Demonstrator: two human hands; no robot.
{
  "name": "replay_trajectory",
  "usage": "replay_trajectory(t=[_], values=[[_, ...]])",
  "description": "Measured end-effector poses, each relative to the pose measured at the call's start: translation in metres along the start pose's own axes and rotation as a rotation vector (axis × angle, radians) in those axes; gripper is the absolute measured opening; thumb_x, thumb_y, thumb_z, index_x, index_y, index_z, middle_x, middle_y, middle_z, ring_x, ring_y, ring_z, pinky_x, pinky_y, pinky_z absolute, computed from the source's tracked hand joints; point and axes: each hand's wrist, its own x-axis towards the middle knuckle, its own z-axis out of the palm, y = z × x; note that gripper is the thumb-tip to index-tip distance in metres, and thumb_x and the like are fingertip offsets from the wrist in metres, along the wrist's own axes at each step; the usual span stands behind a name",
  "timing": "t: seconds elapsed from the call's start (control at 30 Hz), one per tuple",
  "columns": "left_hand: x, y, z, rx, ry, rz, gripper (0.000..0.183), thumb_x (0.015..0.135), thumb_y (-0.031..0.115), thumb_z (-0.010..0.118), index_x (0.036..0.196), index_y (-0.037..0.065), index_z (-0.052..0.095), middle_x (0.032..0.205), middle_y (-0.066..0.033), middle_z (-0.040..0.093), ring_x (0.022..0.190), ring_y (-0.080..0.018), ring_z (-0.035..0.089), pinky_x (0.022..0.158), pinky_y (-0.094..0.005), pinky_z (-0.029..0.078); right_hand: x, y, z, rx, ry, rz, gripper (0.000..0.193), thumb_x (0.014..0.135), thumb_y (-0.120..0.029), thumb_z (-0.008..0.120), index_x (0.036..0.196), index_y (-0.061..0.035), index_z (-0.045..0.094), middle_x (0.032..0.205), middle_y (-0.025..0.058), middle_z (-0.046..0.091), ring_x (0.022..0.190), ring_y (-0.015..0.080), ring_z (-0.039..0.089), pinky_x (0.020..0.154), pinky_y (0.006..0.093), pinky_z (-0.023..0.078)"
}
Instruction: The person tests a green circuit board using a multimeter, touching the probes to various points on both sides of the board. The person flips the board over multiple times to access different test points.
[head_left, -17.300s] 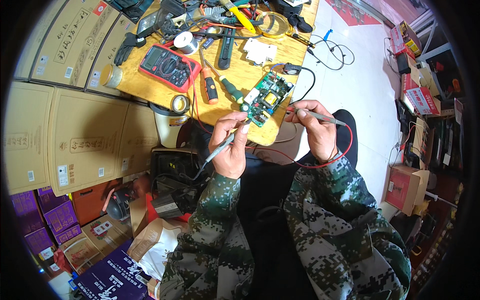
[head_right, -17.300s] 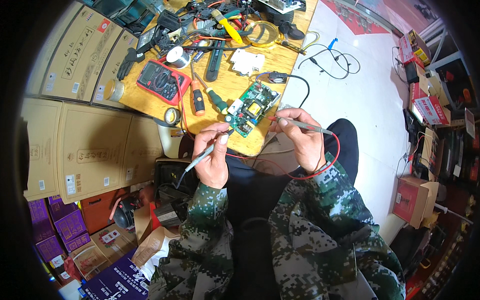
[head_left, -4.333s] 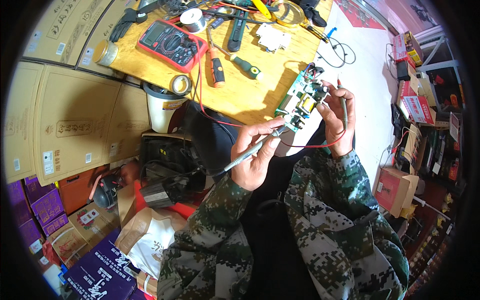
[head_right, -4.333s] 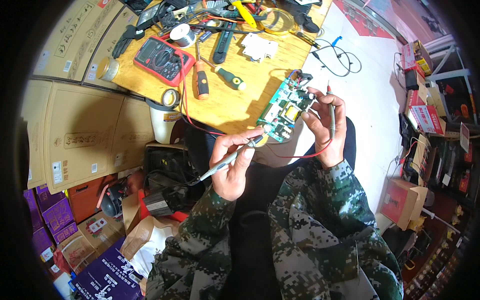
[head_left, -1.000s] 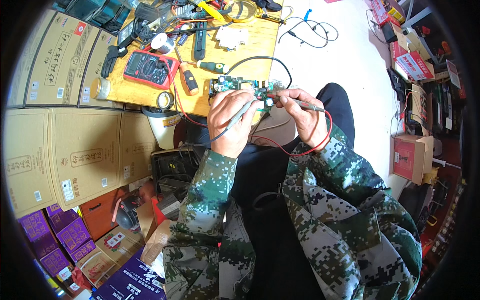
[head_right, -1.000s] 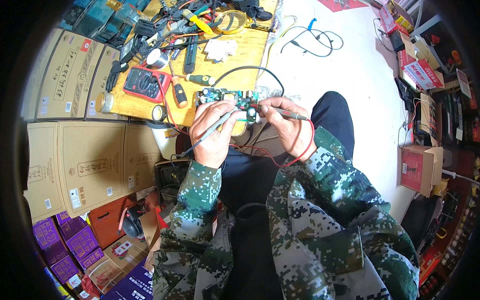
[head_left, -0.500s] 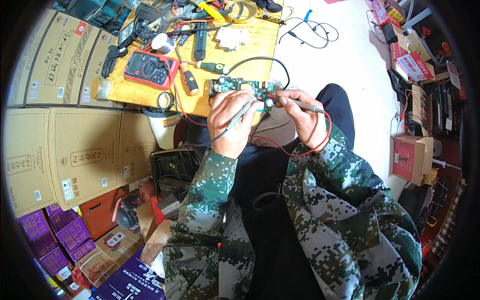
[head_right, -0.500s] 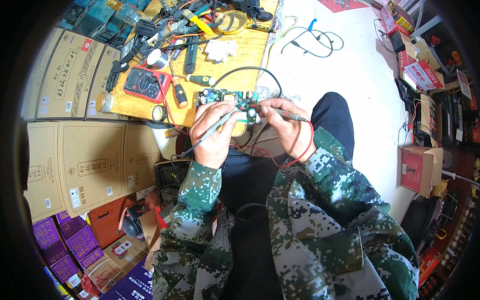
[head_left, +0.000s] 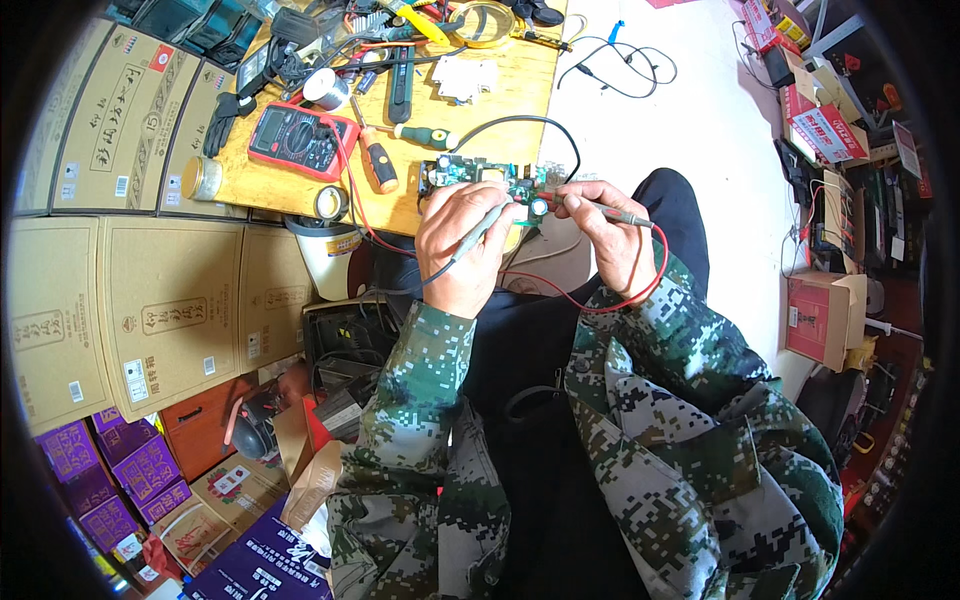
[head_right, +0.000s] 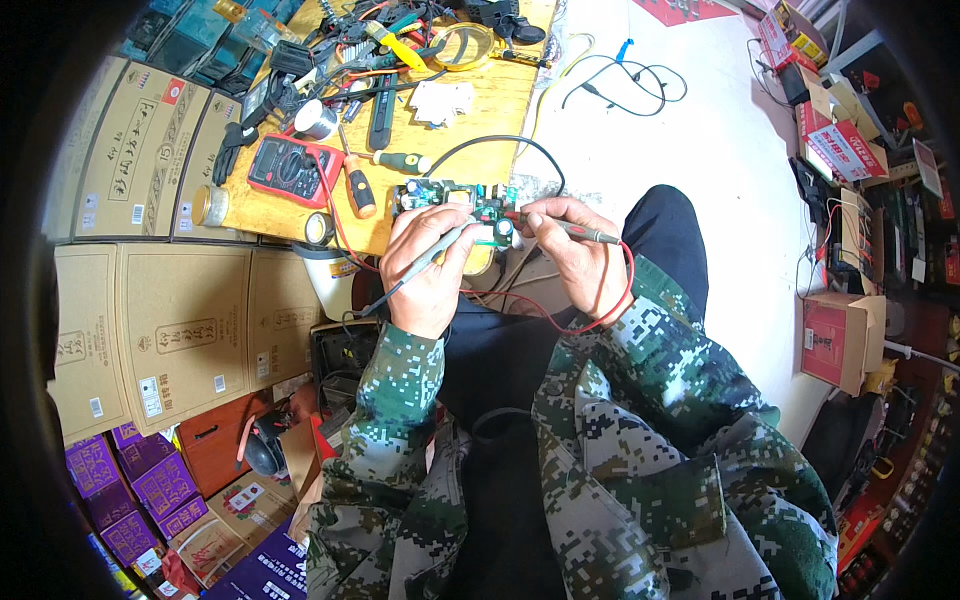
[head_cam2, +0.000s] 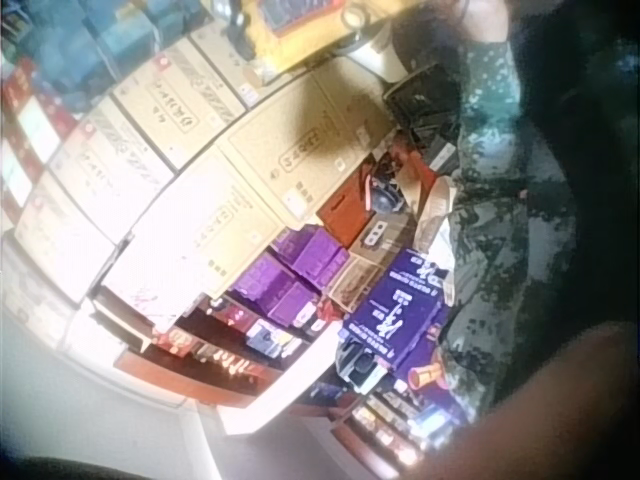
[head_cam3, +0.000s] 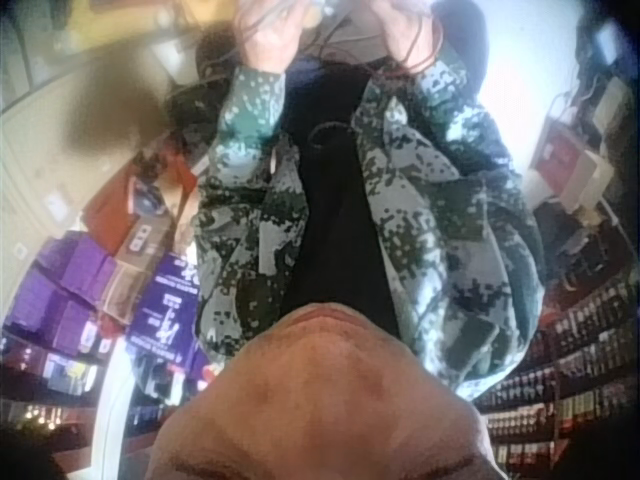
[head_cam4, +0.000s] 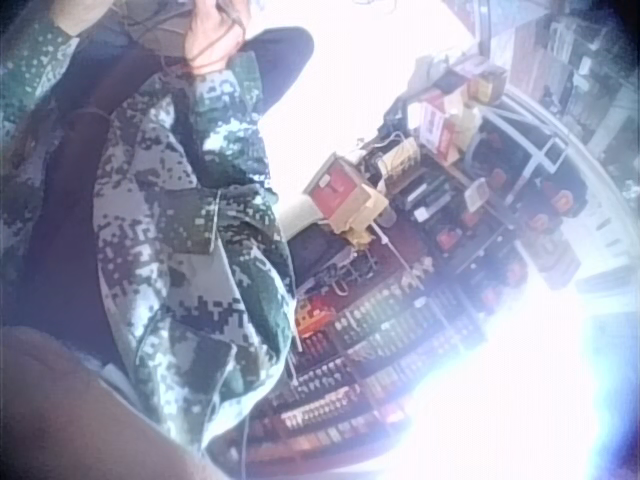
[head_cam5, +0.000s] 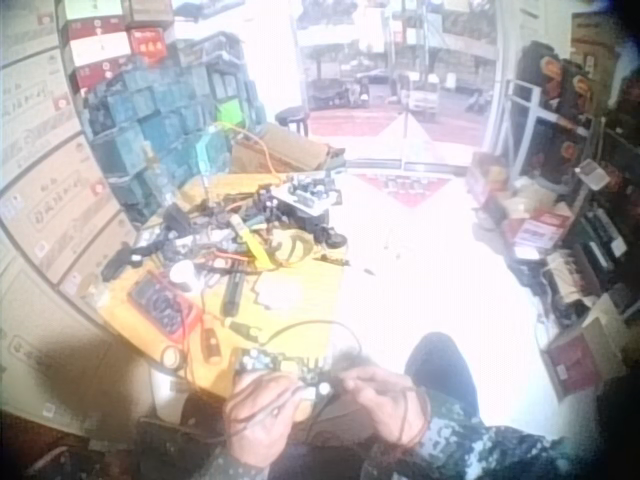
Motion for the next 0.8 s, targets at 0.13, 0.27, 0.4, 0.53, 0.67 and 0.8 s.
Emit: replay_trajectory(t=[0.13,0.27,0.4,0.53,0.67,0.8], values=[[-0.0001,-0.0002,-0.0005,0.005,-0.003,0.001,0.02,0.087,0.001,0.086,0.106,-0.001,0.077,0.109,-0.0128,0.081,0.105,-0.0307,0.074,0.095,-0.0414,0.058,-0.0011,-0.0004,0.0007,0.016,-0.005,-0.011,0.029,0.112,-0.023,0.066,0.12,0.0032,0.076,0.105,0.0086,0.079,0.102,0.0145,0.071,0.095,0.0313,0.057],[0.0003,-0.0007,-0.0001,-0.001,-0.002,-0.002,0.02,0.087,0.001,0.085,0.105,-0.001,0.077,0.108,-0.0128,0.081,0.105,-0.0308,0.074,0.095,-0.0414,0.058,-0.0006,-0.0008,0.0005,0.006,-0.005,-0.006,0.028,0.112,-0.023,0.066,0.119,0.0031,0.076,0.104,0.0083,0.079,0.101,0.0148,0.071,0.095,0.0315,0.056],[-0.0003,-0.001,0.0005,0.001,0.001,-0.002,0.02,0.087,0.0,0.085,0.105,-0.001,0.077,0.108,-0.0127,0.081,0.104,-0.0308,0.074,0.094,-0.0415,0.058,0.0002,0.0005,0.0007,-0.014,0.004,-0.009,0.028,0.111,-0.022,0.067,0.119,0.0028,0.076,0.104,0.0081,0.079,0.101,0.0148,0.071,0.094,0.0311,0.056],[-0.0007,-0.0005,0.0005,-0.007,0.006,0.004,0.02,0.087,0.0,0.085,0.105,-0.001,0.077,0.108,-0.0128,0.081,0.104,-0.031,0.074,0.094,-0.0415,0.058,-0.0014,-0.0001,0.0006,-0.005,0.001,-0.007,0.027,0.111,-0.021,0.067,0.119,0.0028,0.076,0.105,0.0081,0.079,0.101,0.0144,0.071,0.094,0.0306,0.056],[0.0003,-0.0011,0.001,-0.015,0.009,0.015,0.02,0.087,-0.001,0.084,0.105,-0.001,0.076,0.108,-0.0129,0.08,0.104,-0.0311,0.074,0.095,-0.0415,0.058,-0.0015,-0.0012,0.0008,0.011,-0.002,-0.005,0.027,0.111,-0.022,0.067,0.119,0.0028,0.076,0.105,0.0081,0.079,0.101,0.0143,0.07,0.094,0.0303,0.055],[0.0001,-0.0004,0.0004,-0.011,0.004,0.01,0.019,0.087,-0.001,0.084,0.105,-0.001,0.076,0.108,-0.013,0.08,0.105,-0.0311,0.074,0.095,-0.0414,0.058,-0.0019,-0.001,0.0007,0.021,-0.002,-0.017,0.028,0.111,-0.022,0.067,0.12,0.0028,0.076,0.105,0.0081,0.079,0.101,0.0141,0.07,0.093,0.0299,0.055]])
